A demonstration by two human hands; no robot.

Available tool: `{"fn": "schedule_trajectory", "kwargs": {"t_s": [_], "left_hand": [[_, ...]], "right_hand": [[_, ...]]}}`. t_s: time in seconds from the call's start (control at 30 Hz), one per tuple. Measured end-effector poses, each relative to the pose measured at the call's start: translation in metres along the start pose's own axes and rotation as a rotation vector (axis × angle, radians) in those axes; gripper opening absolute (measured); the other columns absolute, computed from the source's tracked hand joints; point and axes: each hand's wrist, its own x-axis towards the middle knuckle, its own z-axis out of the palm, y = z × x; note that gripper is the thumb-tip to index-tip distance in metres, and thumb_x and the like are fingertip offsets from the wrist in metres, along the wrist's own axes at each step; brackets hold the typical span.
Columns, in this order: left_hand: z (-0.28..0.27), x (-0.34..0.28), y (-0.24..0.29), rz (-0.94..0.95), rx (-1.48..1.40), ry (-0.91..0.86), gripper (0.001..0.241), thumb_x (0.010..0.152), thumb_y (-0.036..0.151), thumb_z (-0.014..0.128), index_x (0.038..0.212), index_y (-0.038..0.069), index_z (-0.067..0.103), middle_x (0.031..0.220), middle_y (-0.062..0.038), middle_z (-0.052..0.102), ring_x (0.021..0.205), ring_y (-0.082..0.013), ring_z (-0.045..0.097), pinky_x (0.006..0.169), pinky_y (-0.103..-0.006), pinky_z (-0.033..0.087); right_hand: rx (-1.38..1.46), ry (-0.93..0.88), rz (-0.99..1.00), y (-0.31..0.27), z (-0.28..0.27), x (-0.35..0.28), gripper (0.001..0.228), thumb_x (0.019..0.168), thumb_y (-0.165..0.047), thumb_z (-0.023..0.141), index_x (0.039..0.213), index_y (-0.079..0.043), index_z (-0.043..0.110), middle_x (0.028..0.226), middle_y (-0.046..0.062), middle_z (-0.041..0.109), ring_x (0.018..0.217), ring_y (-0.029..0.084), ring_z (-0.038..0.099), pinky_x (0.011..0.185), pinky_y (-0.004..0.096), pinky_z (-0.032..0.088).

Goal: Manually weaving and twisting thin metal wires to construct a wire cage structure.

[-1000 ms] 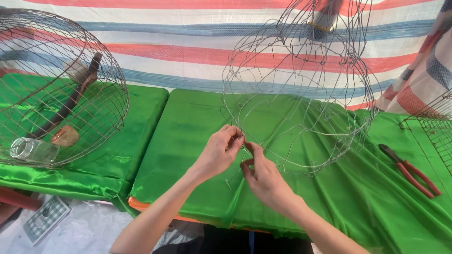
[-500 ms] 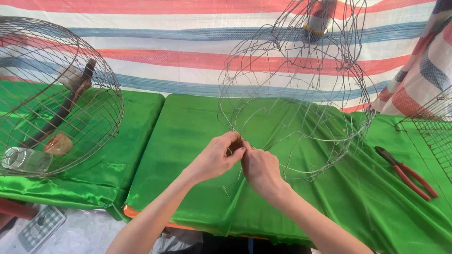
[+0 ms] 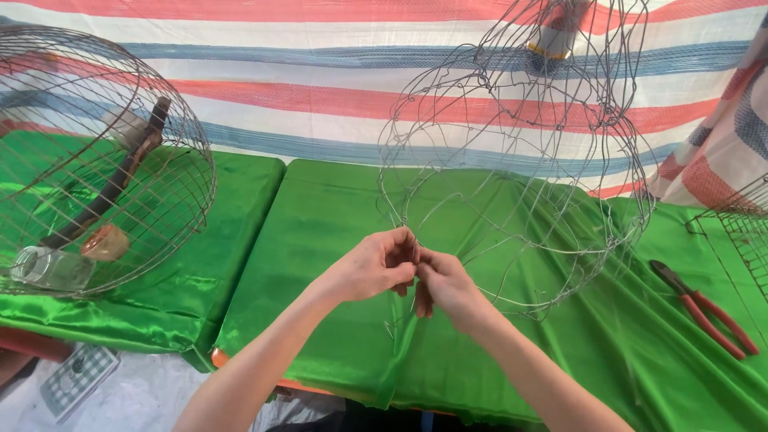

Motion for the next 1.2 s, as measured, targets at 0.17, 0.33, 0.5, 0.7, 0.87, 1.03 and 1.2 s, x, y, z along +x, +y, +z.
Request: {"fn": "schedule_trajectory", "kwargs": {"t_s": [0.17,0.33,0.5,0.7,0.87,1.03,1.2], "left_hand": [[0.009,-0.004,-0.001,0.025,-0.021,0.110,0.008,0.087,0.006,0.066,0.095,0.007,0.065,0.075,-0.011,0.071,0.063,-0.0175,0.071,0.059,-0.0277,0.058],[0.016,-0.009,-0.007,0.016,-0.005,0.199,0.009,0.086,0.007,0.068,0.094,0.007,0.065,0.073,-0.012,0.071,0.061,-0.0171,0.070,0.056,-0.0270,0.057],[0.017,-0.015,0.011,0.038,0.063,0.210,0.010,0.085,0.004,0.063,0.094,0.006,0.066,0.072,-0.011,0.069,0.059,-0.0173,0.065,0.054,-0.0283,0.052],[0.009,-0.007,-0.002,0.081,0.125,0.211,0.016,0.088,0.005,0.059,0.103,0.007,0.066,0.078,-0.015,0.070,0.068,-0.0219,0.065,0.064,-0.0340,0.054],[0.016,-0.015,0.004,0.129,0.151,0.197,0.015,0.095,0.006,0.059,0.109,0.009,0.063,0.082,-0.013,0.072,0.073,-0.0211,0.065,0.069,-0.0370,0.055],[0.018,-0.017,0.011,0.156,0.221,0.194,0.013,0.095,0.008,0.060,0.108,0.011,0.061,0.082,-0.010,0.075,0.071,-0.0219,0.067,0.067,-0.0362,0.055],[0.018,-0.015,0.010,0.208,0.282,0.183,0.021,0.094,0.009,0.052,0.115,0.008,0.057,0.090,-0.016,0.077,0.075,-0.0356,0.071,0.067,-0.0454,0.057]], "right_hand": [[0.166,-0.022,0.052,0.018,-0.013,0.015,0.026,0.103,-0.018,0.054,0.120,-0.004,0.066,0.072,0.011,0.067,0.035,0.019,0.056,0.033,0.030,0.047],[0.115,-0.054,0.088,0.017,-0.013,0.011,0.040,0.102,-0.015,0.054,0.140,-0.004,0.057,0.082,0.011,0.071,0.038,0.020,0.062,0.035,0.029,0.052],[-0.171,-0.190,0.074,-0.004,-0.004,-0.014,0.041,0.100,-0.011,0.044,0.140,-0.004,0.052,0.117,0.024,0.069,0.054,0.032,0.074,0.038,0.034,0.059],[-0.131,-0.072,-0.071,-0.004,0.019,-0.021,0.046,0.103,-0.015,0.046,0.141,0.011,0.046,0.159,0.030,0.029,0.102,0.056,0.068,0.072,0.055,0.065],[0.430,0.103,0.022,0.012,0.027,-0.012,0.038,0.102,-0.005,0.043,0.135,0.005,0.060,0.134,0.020,0.063,0.119,0.037,0.066,0.106,0.056,0.050],[0.622,0.216,0.103,-0.001,0.041,-0.006,0.043,0.104,-0.006,0.040,0.143,0.006,0.053,0.139,0.017,0.062,0.130,0.027,0.057,0.112,0.052,0.045],[0.778,0.171,0.059,0.061,0.031,0.041,0.034,0.106,-0.009,0.042,0.125,0.005,0.067,0.120,0.022,0.071,0.108,0.034,0.069,0.091,0.055,0.056]]}}
